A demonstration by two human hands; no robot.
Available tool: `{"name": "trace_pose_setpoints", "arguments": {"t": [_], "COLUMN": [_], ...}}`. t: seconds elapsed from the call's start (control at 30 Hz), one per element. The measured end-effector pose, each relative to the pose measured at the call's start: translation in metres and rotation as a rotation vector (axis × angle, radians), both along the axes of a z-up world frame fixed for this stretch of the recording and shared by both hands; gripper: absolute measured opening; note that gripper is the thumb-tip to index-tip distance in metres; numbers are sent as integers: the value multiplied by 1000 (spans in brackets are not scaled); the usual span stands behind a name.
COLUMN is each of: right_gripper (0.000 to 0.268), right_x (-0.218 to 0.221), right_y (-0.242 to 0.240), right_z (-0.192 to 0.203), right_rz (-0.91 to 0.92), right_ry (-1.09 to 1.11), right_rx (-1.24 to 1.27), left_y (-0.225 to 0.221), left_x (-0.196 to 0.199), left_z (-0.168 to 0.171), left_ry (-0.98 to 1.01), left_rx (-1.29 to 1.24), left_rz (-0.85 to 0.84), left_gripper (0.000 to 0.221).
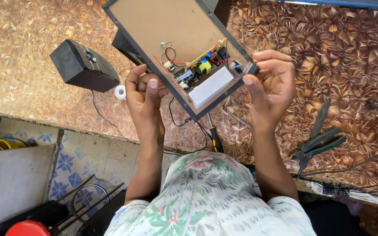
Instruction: The person is reassembling the internal electronics of a speaker by connecting wires to the circuit board and placing it into the housing.
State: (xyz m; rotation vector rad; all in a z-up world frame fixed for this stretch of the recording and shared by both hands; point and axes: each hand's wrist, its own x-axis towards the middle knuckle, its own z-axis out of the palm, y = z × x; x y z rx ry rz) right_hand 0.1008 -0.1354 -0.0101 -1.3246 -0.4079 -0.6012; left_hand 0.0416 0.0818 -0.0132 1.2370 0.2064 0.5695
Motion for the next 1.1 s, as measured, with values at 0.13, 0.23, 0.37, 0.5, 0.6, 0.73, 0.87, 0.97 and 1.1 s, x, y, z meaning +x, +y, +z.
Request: {"name": "trace_pose_setpoints", "arguments": {"t": [0.13,0.23,0.37,0.5,0.6,0.73,0.87,0.97,1.1], "right_gripper": [35,36,36,37,42,36,39,37,27], "right_x": [18,19,15,-7,-35,-58,-69,-81,-93], "right_y": [1,3,-6,-28,-41,-38,-48,-26,-16], "right_z": [-8,-9,-34,-57,-65,-29,-21,5,22], "right_rz": [100,200,144,84,47,131,152,-21,-236], "right_ry": [17,112,-13,-268,-376,-410,-465,-410,-461], "right_rx": [12,165,124,22,-80,-94,-213,-322,-340], "left_y": [5,0,2,-13,-31,-43,-59,-51,-48], "left_x": [6,6,6,-8,-33,-34,-32,-37,-50], "left_z": [-18,-7,-26,-50,-36,-21,7,-16,-54], "left_ry": [-24,43,-18,-148,-58,211,100,-50,-235], "left_rx": [-103,-394,-230,-489,-748,-1048,-1063,-879,-738], "left_rz": [-34,-57,-62,-72,31,255,184,139,136], "left_gripper": [46,57,50,44,53,35,45,59,66]}}
